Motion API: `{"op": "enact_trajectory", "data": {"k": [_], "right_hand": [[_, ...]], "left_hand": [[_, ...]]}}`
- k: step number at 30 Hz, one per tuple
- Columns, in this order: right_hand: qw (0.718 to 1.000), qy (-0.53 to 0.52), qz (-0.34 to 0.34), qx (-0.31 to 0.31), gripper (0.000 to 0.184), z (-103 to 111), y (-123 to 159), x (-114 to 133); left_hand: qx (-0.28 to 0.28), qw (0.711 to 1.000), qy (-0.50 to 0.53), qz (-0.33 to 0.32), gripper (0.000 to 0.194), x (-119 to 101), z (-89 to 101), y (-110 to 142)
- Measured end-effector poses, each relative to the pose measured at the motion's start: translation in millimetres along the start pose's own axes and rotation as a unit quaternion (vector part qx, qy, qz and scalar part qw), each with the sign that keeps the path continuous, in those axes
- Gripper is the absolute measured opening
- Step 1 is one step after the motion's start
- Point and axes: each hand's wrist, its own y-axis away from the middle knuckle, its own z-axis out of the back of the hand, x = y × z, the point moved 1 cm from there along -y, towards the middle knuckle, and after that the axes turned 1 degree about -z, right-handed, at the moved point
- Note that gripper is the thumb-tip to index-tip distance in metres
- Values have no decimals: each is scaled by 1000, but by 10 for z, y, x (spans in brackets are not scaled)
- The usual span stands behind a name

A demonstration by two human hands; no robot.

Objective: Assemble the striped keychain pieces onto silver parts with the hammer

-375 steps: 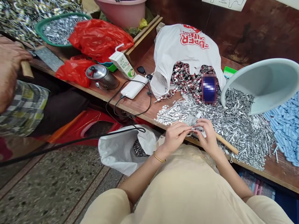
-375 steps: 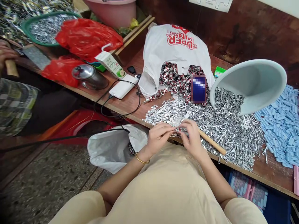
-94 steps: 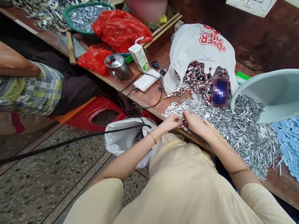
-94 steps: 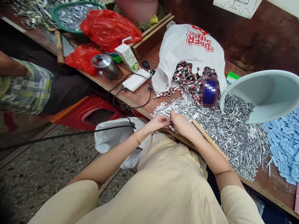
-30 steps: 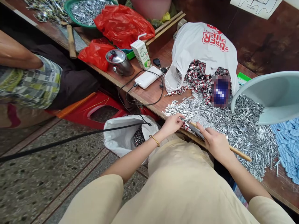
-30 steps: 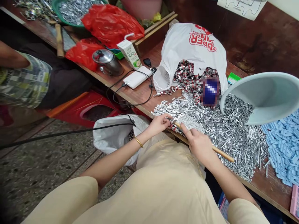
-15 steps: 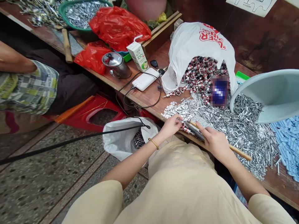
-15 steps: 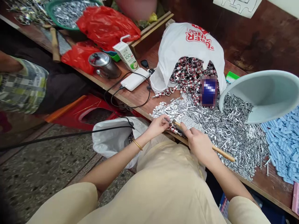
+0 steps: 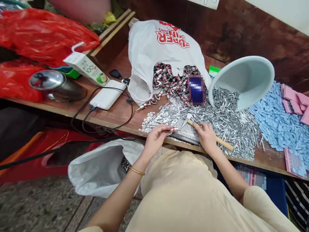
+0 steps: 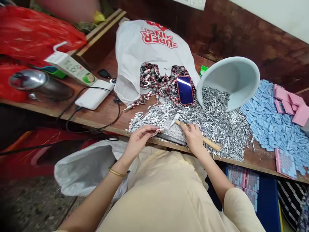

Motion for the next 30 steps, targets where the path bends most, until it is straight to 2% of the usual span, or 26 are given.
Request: {"op": "enact_trajectory", "data": {"k": [4,6,9,14,17,21,24,30], "right_hand": [[993,-60,-41,-96,30,126,-100,-502],[993,-59,-66,-83,31,158,-237,-781],[999,-25,-31,-19,26,108,-471,-1006],[999,7,-10,38,19,-17,-616,-1028],[999,4,-12,43,18,-41,-546,-1029],[999,-11,-27,46,20,-57,-456,-1060],[998,-13,-31,60,21,-61,-448,-1079],[997,-17,-43,59,20,6,-494,-1025]], "left_hand": [[29,998,-27,-45,30,34,-63,49],[15,992,-87,-88,27,79,-81,81],[-26,964,-196,-181,20,142,-104,99],[-76,901,-305,-298,19,190,-90,102],[-74,884,-318,-335,19,180,-79,108],[-49,881,-308,-356,16,142,-90,99],[-35,882,-316,-347,15,125,-88,94],[-37,901,-258,-347,14,129,-100,119]]}}
